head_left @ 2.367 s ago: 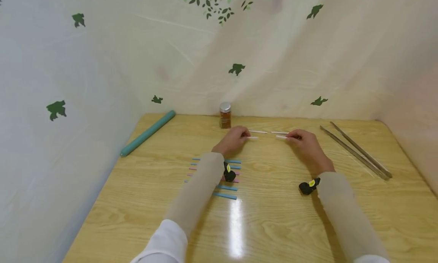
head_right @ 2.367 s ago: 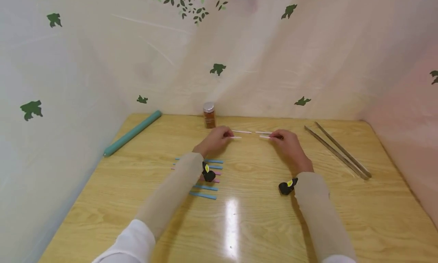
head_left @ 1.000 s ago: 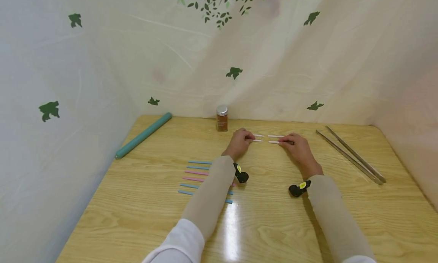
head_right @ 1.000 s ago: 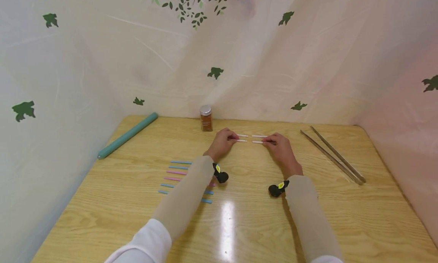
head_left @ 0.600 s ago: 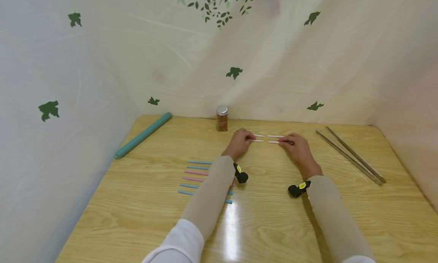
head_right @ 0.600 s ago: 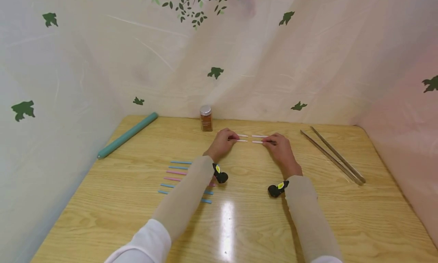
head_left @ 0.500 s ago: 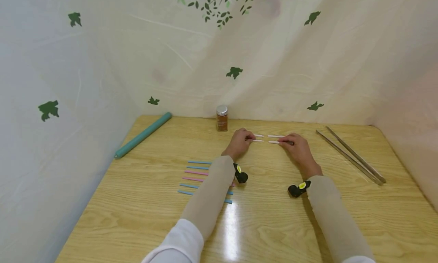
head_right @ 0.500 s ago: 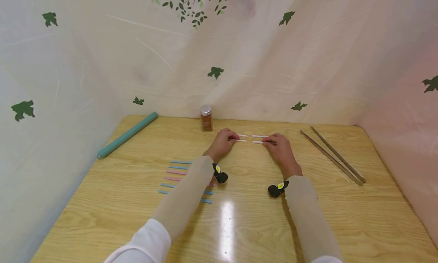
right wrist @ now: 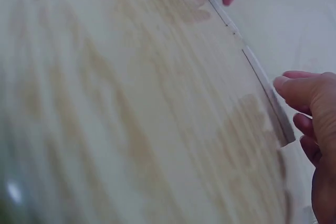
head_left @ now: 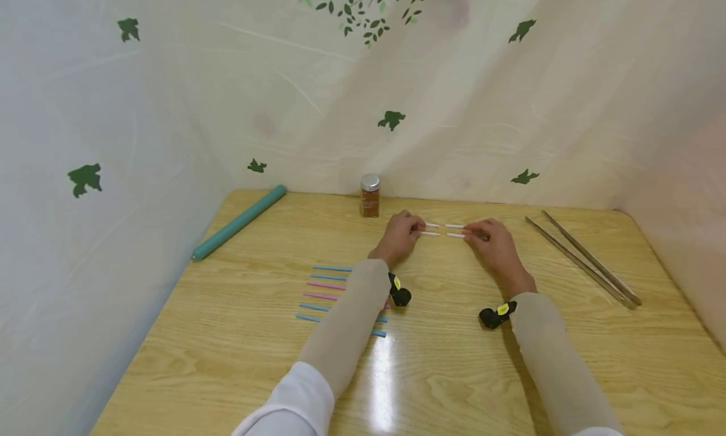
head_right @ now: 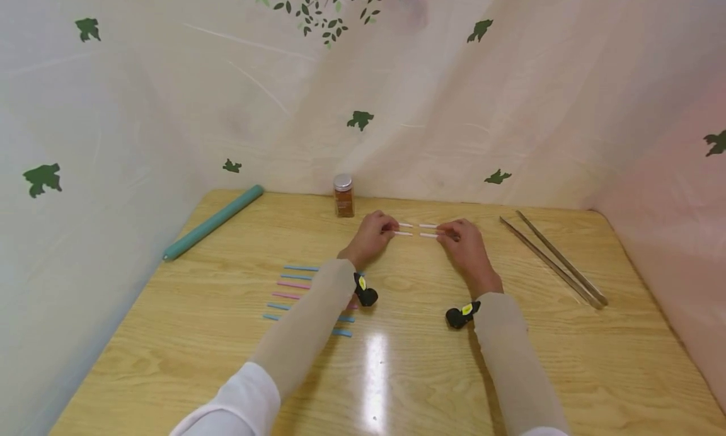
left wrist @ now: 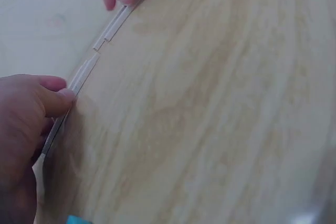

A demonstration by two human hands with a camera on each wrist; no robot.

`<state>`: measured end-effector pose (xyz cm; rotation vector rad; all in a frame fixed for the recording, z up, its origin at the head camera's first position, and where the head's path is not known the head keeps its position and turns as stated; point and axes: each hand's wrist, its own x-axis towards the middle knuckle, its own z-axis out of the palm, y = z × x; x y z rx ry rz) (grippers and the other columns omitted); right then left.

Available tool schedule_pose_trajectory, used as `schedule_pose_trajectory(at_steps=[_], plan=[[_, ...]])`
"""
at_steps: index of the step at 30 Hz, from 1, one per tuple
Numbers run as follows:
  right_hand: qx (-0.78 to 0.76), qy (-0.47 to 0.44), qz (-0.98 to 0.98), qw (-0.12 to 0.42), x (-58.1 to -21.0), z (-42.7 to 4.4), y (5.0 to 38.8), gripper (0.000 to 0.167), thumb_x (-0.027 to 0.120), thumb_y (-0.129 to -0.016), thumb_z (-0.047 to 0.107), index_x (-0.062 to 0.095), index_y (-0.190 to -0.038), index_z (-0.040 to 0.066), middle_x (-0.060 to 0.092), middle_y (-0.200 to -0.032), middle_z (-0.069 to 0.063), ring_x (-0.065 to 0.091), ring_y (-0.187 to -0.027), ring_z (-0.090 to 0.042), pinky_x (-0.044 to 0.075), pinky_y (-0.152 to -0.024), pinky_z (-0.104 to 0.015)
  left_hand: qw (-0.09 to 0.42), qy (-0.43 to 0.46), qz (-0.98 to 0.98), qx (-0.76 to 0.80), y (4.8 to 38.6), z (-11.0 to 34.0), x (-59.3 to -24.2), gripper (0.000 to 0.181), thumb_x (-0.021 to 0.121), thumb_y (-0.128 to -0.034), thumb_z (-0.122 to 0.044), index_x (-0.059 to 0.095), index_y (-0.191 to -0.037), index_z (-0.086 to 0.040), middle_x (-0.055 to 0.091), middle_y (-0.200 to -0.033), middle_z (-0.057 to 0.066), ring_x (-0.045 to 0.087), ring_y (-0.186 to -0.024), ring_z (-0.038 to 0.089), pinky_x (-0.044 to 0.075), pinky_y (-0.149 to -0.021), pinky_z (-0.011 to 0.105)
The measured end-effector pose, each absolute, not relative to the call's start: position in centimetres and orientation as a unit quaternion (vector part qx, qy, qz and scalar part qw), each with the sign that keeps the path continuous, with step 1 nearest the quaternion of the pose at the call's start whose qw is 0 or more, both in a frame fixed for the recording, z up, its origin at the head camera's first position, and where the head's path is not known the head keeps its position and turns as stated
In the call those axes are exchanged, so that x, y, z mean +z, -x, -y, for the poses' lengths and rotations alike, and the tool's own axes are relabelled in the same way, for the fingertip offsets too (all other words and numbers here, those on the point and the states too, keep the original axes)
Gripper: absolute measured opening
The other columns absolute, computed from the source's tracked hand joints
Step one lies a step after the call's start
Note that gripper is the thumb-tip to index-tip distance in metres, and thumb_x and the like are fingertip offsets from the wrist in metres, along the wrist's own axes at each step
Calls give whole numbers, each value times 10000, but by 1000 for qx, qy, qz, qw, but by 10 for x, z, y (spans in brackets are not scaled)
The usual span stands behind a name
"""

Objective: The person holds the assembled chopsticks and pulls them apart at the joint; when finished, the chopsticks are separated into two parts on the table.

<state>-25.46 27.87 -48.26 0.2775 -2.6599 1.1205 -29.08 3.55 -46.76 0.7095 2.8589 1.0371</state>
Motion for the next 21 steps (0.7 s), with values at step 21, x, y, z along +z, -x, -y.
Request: schedule_pose_trajectory(at_steps=[21], plan=[[453,-151,870,124,-455,-210,230,279,666,-886,57,641,-1162,25,619,-1057,-170,572,-958,-285,470,-824,-386,-54,-242,-845,474,260,17,-454,166,594,-951,-141,672,-1051,-34,616,-1013,73,575,-913,164,497,-807,247]])
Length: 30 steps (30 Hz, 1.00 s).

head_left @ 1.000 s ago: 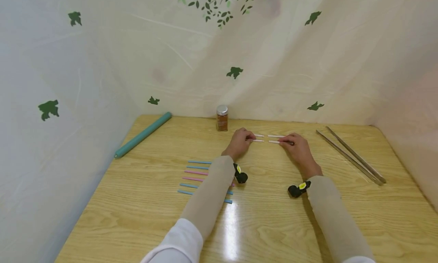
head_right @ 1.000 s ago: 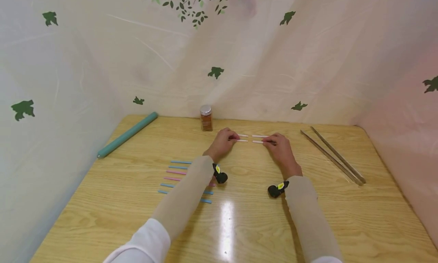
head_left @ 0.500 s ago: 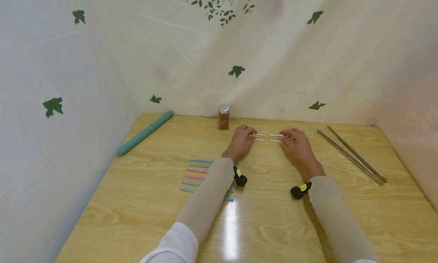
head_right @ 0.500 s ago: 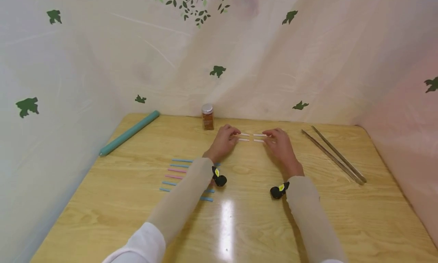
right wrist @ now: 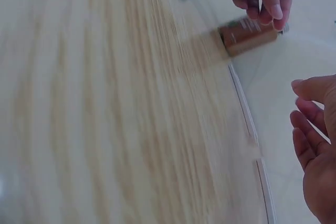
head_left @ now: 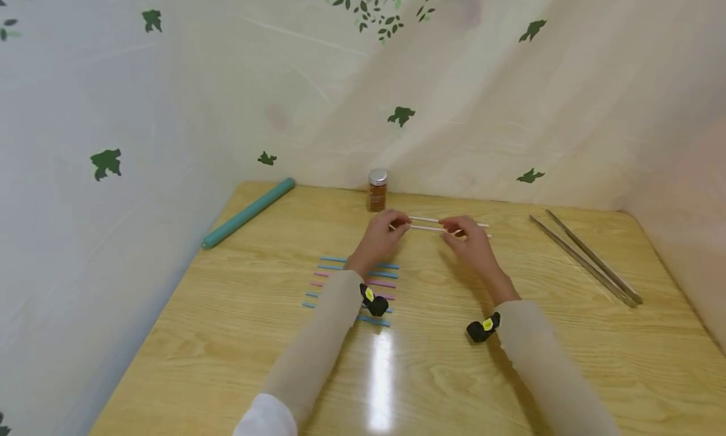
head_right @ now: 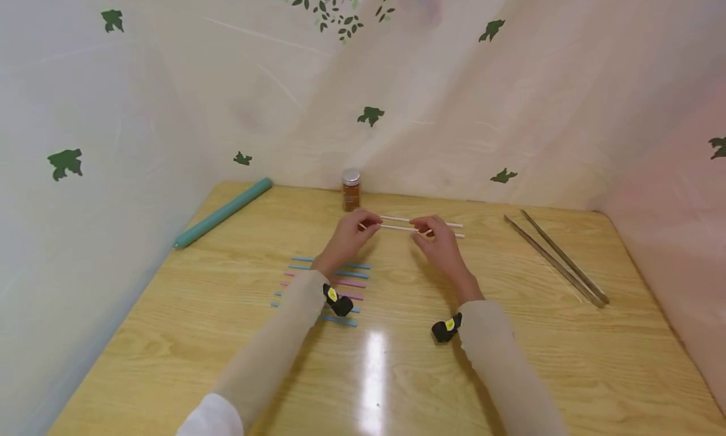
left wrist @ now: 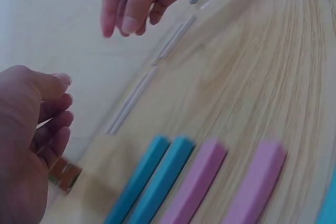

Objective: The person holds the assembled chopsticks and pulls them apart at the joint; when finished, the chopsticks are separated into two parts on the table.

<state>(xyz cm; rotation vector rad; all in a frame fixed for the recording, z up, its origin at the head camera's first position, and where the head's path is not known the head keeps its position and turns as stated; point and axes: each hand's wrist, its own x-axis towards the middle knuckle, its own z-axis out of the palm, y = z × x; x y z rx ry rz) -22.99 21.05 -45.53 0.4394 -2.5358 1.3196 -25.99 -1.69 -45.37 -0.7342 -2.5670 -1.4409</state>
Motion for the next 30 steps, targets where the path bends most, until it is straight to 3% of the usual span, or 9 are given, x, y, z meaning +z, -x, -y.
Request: schedule_pose_trajectory(at_steps=[11,18,26,30], plan=[[477,-182,853,108,-450,-174,221,314,677,-883,86,624,-1189,39,618,-1082,-149,568,-989,-270,468,-859,-410,56,191,842,-502,241,88,-439,201,591,-955,-173,654,-1115,-69,642,-1046,72,588,-956,176,496,-841,319],[492,-200,845,57,-455,-149,213,336,663,-899,112,601,-1220,35,608,-1101,-183,568,-1012,-303,475,-883,-471,13,152,845,-513,233,128,-446,237,597,-950,-153,611,-1176,-83,624,-1059,69,572,-987,188,472,-911,359],[504,-176,845,13,-463,-130,206,336,668,-897,116,586,-1210,28,618,-1078,-152,570,-977,-234,481,-861,-354,-56,144,843,-515,225,158,-461,254,600,-946,-131,595,-1187,-52,608,-1049,75,556,-975,202,457,-899,359],[507,-170,845,-14,-469,-124,203,326,665,-902,136,578,-1199,34,616,-1058,-125,564,-958,-219,480,-845,-330,-66,147,841,-517,221,166,-469,237,606,-940,-117,604,-1172,-65,612,-1041,71,557,-961,199,453,-884,353]])
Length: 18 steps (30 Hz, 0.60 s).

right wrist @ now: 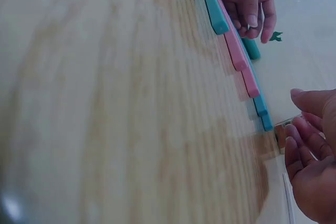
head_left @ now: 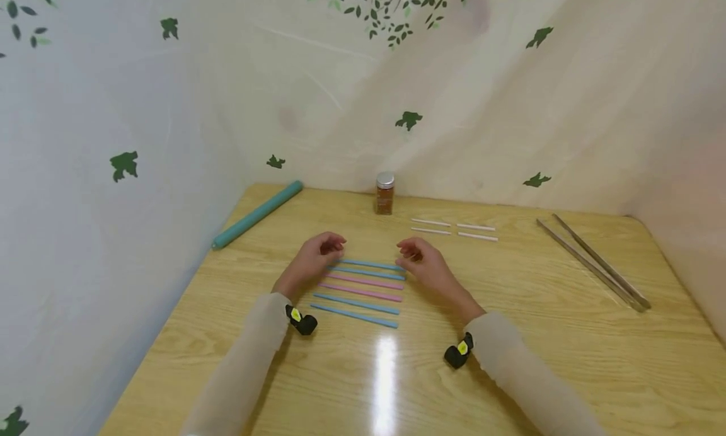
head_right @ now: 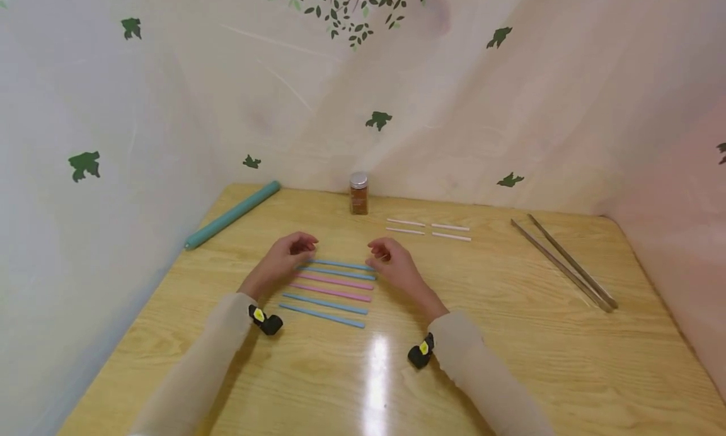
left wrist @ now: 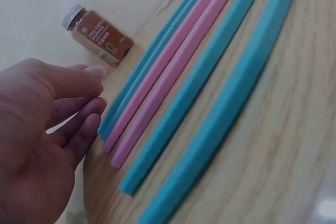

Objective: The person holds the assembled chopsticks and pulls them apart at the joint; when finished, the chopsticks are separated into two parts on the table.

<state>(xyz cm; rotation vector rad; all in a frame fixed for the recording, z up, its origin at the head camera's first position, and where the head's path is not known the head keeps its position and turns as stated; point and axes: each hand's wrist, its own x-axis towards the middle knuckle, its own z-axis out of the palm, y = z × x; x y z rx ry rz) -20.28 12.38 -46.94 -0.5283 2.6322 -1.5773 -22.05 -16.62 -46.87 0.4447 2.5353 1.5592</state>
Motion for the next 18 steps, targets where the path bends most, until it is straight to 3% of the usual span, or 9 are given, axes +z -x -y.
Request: schedule_pose_trajectory(at_steps=[7,18], plan=[[-502,146,-849,71,-478,-122,200,287,657,-915,222,577,-1165,105,589,-1064,-49,542,-965,-182,462,-865,-348,81,-157,-851,494,218,167,-473,204,622,-928,-110,627,-1131,-122,628,-1008,42,565,-922,198,468,-846,351],[-443,214,-870,40,-478,-123,203,233,694,-874,113,629,-1091,59,621,-1003,-61,561,-915,-174,482,-827,-330,73,-202,-869,446,222,162,-474,146,651,-903,-97,659,-1049,-97,631,-960,26,566,-884,151,482,-820,309]])
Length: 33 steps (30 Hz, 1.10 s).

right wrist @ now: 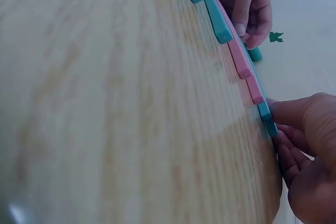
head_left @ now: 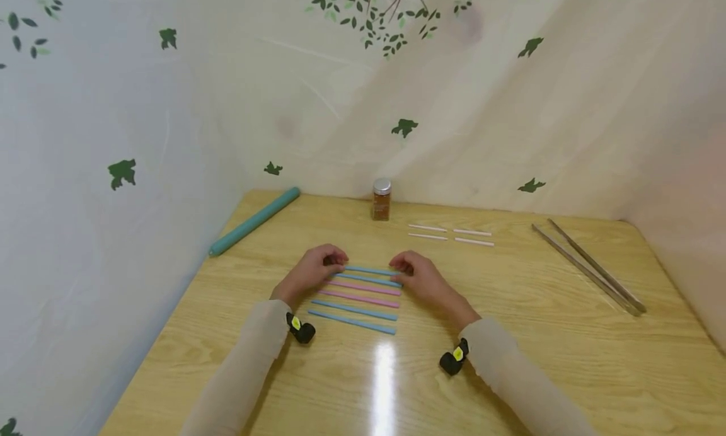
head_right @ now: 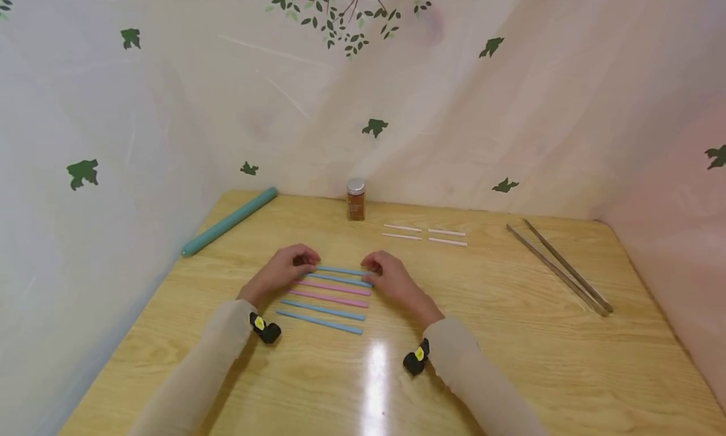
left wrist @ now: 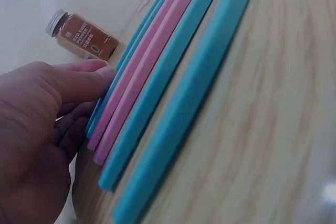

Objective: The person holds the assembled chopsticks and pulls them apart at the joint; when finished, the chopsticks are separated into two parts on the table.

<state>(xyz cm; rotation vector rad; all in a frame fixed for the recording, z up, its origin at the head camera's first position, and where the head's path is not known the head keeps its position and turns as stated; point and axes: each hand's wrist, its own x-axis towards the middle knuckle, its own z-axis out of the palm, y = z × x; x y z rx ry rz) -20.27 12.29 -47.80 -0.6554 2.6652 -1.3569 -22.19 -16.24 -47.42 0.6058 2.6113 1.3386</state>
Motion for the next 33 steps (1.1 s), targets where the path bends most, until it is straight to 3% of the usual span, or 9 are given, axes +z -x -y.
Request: schedule_pose_trajectory(at_steps=[15,20,28,33], plan=[[-448,206,-868,51,-477,-124,203,144,625,-914,58,653,-1051,88,632,-910,-29,554,-821,-150,481,-732,-267,66,-215,-882,415,222,158,-472,112,606,-934,-94,668,-1027,-93,644,-1020,39,578,-931,159,494,-841,333],[-447,199,-871,38,-475,-124,204,138,612,-927,72,659,-1056,78,639,-926,-32,563,-839,-150,490,-753,-294,84,-200,-887,408,222,155,-462,125,574,-955,-102,661,-1046,-110,618,-1032,19,552,-943,162,475,-872,350],[-438,210,-874,3,-467,-125,206,153,623,-913,42,670,-1058,37,657,-940,-61,586,-867,-170,507,-781,-327,84,-282,-898,328,231,140,-451,145,627,-924,-132,668,-1050,-71,607,-949,32,550,-883,148,473,-818,323],[-425,224,-877,-10,-464,-124,208,177,635,-906,51,664,-1081,58,653,-975,-55,584,-896,-173,503,-812,-342,79,-281,-902,319,232,134,-448,111,627,-925,-130,672,-1014,-81,605,-924,23,552,-861,135,473,-803,309]])
